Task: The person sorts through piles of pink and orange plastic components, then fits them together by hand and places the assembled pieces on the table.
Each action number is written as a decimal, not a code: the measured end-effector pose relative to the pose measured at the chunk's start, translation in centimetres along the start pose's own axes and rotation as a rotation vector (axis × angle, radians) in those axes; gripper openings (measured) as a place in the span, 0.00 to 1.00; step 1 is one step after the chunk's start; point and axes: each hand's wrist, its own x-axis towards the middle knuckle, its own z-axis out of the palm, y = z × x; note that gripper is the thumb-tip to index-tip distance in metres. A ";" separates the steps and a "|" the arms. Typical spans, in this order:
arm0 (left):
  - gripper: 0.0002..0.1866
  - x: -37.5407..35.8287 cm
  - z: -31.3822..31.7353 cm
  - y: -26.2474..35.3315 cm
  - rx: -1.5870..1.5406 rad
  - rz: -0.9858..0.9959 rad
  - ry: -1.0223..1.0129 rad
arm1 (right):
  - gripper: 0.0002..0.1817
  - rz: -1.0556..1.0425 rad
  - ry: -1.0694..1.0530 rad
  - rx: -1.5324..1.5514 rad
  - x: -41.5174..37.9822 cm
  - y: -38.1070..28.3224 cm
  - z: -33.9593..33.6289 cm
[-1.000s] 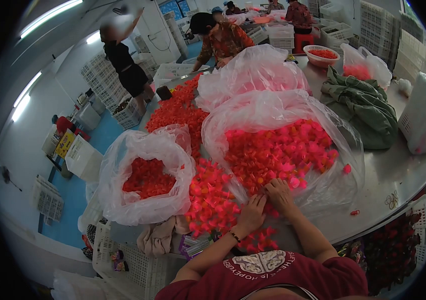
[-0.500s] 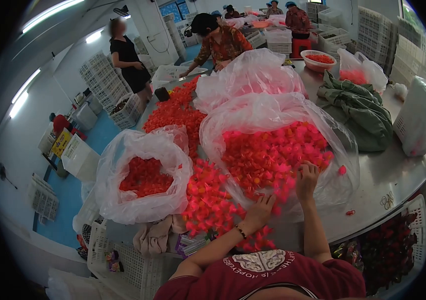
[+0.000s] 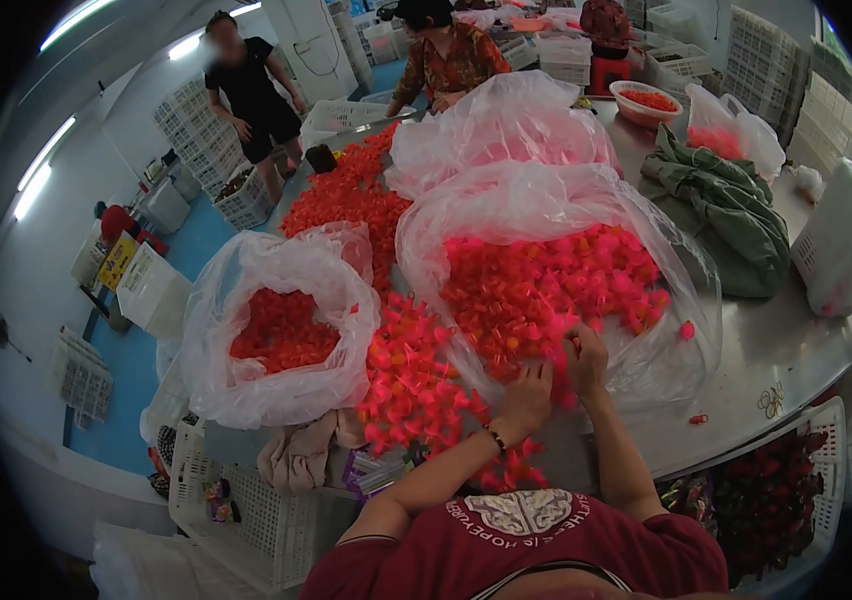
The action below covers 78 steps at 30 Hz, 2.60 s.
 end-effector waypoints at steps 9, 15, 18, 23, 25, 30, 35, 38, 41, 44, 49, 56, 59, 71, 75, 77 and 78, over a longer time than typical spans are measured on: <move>0.25 0.3 -0.9 0.8 -0.070 -0.061 0.124 | 0.05 0.028 0.007 0.074 0.0 -0.3 0.3; 0.26 0.8 0.2 -0.9 -0.109 -0.086 0.061 | 0.05 -0.012 -0.026 0.126 -0.3 -1.0 0.3; 0.23 0.9 0.5 -2.1 -0.247 -0.131 0.095 | 0.07 -0.078 -0.009 0.159 -0.4 -1.5 0.4; 0.15 0.2 -2.6 -1.9 -0.685 -0.382 0.034 | 0.06 -0.111 0.077 0.274 0.0 -3.0 -0.1; 0.15 0.4 -3.7 -2.3 -1.699 -0.778 -0.012 | 0.05 -0.038 0.041 0.303 0.1 -2.8 -0.3; 0.17 0.4 -3.3 -5.5 -2.237 -0.698 -0.123 | 0.02 0.351 -0.064 0.722 -0.7 -2.4 0.0; 0.19 1.0 -5.7 -3.3 -2.060 -0.807 -0.069 | 0.04 0.631 -0.195 1.161 0.1 -4.8 -1.4; 0.19 1.1 -6.5 -2.4 -2.046 -0.805 0.033 | 0.04 0.608 -0.263 1.248 0.0 -3.9 -1.1; 0.19 0.9 -6.7 -2.9 -2.078 -0.652 -0.001 | 0.04 0.623 -0.248 1.273 -0.2 -3.7 -0.8; 0.19 0.5 -6.0 -3.5 -2.115 -0.581 -0.019 | 0.03 0.650 -0.241 1.224 -0.5 -3.3 -0.6; 0.17 -0.1 -7.9 -1.5 -1.873 -0.644 0.044 | 0.03 0.657 -0.270 1.299 -0.6 -3.2 -0.6; 0.19 -0.4 -7.3 -2.3 -1.185 -0.445 0.040 | 0.04 0.530 -0.333 1.329 -0.5 -3.3 -0.6; 0.21 -0.5 -6.9 -1.8 -0.958 -0.281 0.155 | 0.05 0.489 -0.361 1.281 -0.6 -3.8 -0.5; 0.20 -0.9 -7.0 -1.9 -1.439 -0.441 0.171 | 0.05 0.564 -0.425 1.330 -1.2 -3.9 0.1; 0.13 -2.0 -7.0 -1.9 -1.607 -0.451 0.141 | 0.05 0.676 -0.340 1.394 -1.3 -2.8 0.1; 0.12 -1.9 -7.1 -2.7 -1.624 -0.424 0.070 | 0.05 0.668 -0.295 1.462 -0.8 -2.8 0.0; 0.12 -2.0 -7.1 -2.8 -1.733 -0.457 -0.006 | 0.05 0.669 -0.287 1.458 -0.6 -2.7 -0.1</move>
